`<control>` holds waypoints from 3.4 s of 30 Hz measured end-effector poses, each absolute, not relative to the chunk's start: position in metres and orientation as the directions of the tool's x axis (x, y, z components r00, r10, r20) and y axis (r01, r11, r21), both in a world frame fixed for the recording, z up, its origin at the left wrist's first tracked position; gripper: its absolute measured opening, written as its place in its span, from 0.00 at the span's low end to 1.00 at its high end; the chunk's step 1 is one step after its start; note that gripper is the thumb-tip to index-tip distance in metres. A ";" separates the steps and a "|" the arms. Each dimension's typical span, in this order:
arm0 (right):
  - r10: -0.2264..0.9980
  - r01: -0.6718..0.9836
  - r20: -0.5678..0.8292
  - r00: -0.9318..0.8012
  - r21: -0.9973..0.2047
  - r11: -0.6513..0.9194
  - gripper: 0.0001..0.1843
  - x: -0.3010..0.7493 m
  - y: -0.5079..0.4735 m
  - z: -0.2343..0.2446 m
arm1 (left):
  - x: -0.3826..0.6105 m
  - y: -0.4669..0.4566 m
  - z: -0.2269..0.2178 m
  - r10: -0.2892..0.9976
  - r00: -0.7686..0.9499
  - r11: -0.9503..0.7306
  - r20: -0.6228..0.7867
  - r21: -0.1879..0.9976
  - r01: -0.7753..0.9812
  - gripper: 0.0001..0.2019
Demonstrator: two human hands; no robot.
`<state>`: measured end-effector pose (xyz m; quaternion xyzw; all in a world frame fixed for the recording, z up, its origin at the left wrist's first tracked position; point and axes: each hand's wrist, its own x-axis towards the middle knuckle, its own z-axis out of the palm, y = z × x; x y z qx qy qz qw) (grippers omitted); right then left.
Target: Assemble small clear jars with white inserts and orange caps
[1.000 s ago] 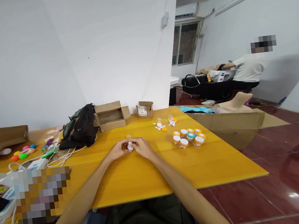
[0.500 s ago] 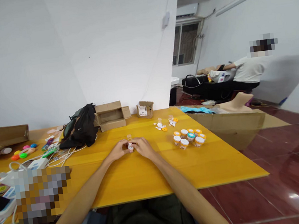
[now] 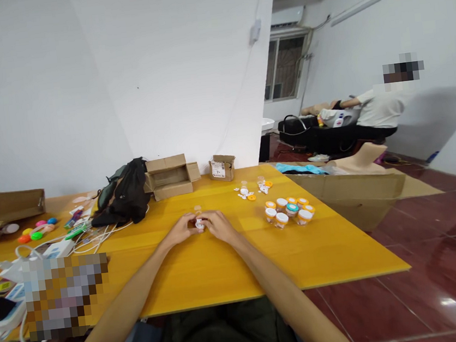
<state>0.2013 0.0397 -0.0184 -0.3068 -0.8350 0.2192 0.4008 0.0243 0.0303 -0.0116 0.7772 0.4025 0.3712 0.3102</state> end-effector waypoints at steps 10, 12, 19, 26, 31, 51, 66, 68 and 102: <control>0.695 0.326 0.527 -0.489 -0.629 0.706 0.14 0.201 0.039 -0.018 | 0.023 0.034 -0.016 0.846 0.412 -0.502 0.339 0.766 0.402 0.07; 0.699 0.328 0.522 -0.489 -0.632 0.702 0.13 0.201 0.039 -0.018 | 0.023 0.035 -0.017 0.847 0.409 -0.502 0.339 0.762 0.409 0.07; 0.709 0.339 0.529 -0.466 -0.633 0.696 0.13 0.199 0.040 -0.021 | 0.022 0.038 -0.021 0.842 0.410 -0.518 0.351 0.740 0.429 0.07; 0.692 0.342 0.562 -0.454 -0.607 0.718 0.15 0.198 0.038 -0.024 | 0.022 0.036 -0.018 0.841 0.418 -0.518 0.344 0.736 0.436 0.08; 0.665 0.359 0.570 -0.482 -0.564 0.744 0.14 0.199 0.037 -0.023 | 0.023 0.035 -0.017 0.841 0.421 -0.514 0.339 0.745 0.426 0.08; 0.633 0.559 0.593 -0.497 -0.340 0.757 0.12 0.198 0.042 -0.042 | 0.023 0.037 -0.019 0.820 0.468 -0.554 0.330 0.664 0.502 0.06; 0.700 0.615 0.562 -0.441 -0.380 0.691 0.12 0.194 0.044 -0.044 | 0.026 0.037 -0.021 0.827 0.446 -0.547 0.344 0.676 0.494 0.07; 0.690 0.592 0.565 -0.452 -0.389 0.706 0.12 0.195 0.045 -0.044 | 0.026 0.037 -0.020 0.824 0.452 -0.549 0.343 0.680 0.486 0.07; 0.628 0.552 0.588 -0.510 -0.336 0.763 0.12 0.200 0.045 -0.035 | 0.026 0.036 -0.017 0.822 0.462 -0.541 0.332 0.710 0.451 0.04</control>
